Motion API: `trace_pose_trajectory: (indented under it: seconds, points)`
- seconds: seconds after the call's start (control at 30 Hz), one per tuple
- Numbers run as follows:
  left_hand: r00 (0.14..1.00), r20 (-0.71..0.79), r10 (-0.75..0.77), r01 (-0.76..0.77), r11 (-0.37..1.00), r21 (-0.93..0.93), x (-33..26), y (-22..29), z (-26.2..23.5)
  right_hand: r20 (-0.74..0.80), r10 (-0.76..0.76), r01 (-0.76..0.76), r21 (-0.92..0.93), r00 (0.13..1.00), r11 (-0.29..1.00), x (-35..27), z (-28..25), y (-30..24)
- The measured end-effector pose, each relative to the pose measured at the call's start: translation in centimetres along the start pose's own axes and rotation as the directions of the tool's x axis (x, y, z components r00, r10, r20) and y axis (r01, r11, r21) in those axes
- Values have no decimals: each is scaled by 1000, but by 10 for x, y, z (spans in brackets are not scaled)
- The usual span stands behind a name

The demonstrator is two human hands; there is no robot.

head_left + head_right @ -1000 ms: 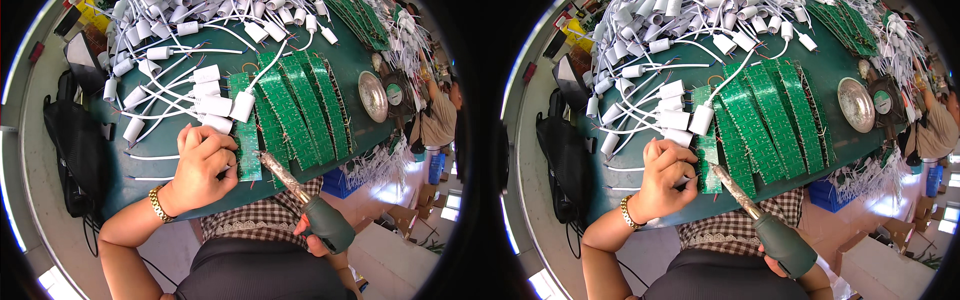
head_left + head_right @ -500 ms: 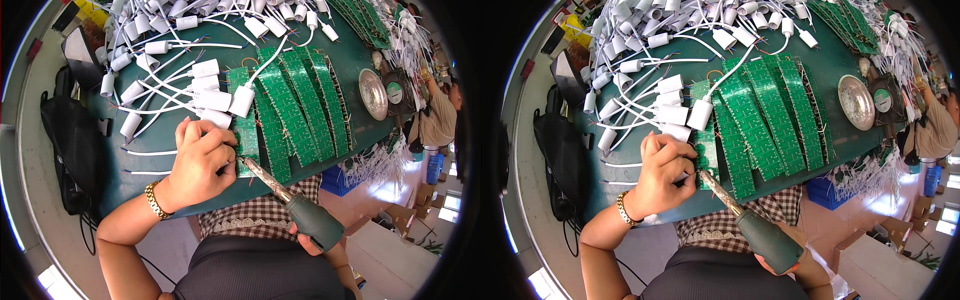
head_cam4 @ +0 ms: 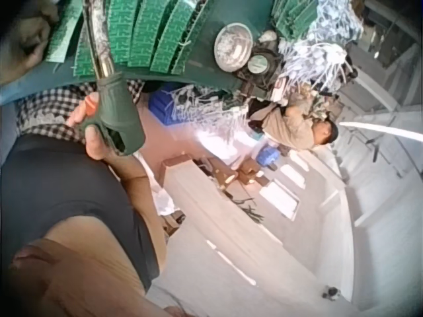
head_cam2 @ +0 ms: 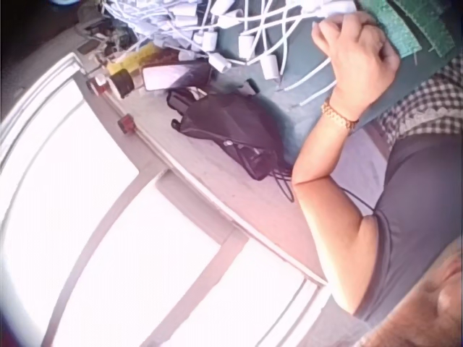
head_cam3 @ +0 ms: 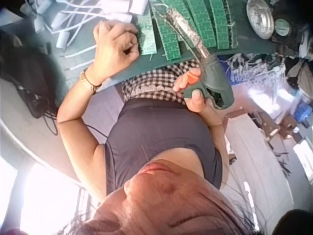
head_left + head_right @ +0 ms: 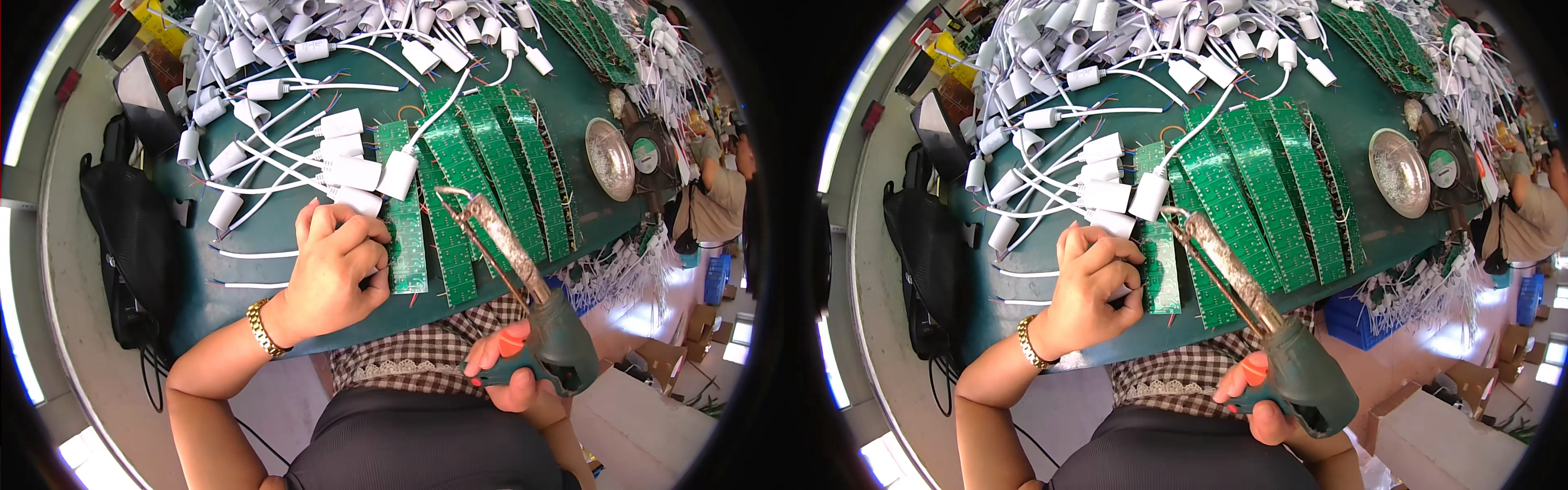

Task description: The person arranges circuit boards on the table, then solders wires from white component assemblies onto the circuit boards using a soldering iron.

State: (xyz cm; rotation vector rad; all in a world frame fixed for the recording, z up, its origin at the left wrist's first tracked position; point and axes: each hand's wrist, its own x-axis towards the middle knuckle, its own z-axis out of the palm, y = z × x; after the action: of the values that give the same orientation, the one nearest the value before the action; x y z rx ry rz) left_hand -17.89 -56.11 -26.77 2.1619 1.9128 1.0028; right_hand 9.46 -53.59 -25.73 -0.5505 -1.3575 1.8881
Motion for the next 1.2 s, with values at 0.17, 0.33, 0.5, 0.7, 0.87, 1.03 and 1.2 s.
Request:
trace_pose_trajectory:
  seconds: [0.17,0.33,0.5,0.7,0.87,1.03,1.2]
  points:
    - [1000,1,-7,7,1000,-8,1,2,1,-53,17,7,432,998,902,29,25,26]
    - [996,71,-48,35,985,172,2,36,-26,-110,-12,59,433,994,900,39,32,37]
    - [908,335,-253,53,860,507,-6,44,-51,-228,-153,212,261,962,942,25,18,32]
    - [884,429,-186,-129,783,608,-6,44,-49,-288,-169,234,209,943,950,21,2,28]
    - [931,357,78,-262,822,505,58,46,-62,-467,-297,360,48,833,932,12,-13,28]
    - [991,22,130,-131,971,198,107,-38,-42,-514,-305,368,22,802,930,3,-18,23]
    - [936,-42,-349,239,547,802,113,-132,-64,-536,-307,380,27,786,925,-10,-20,21]
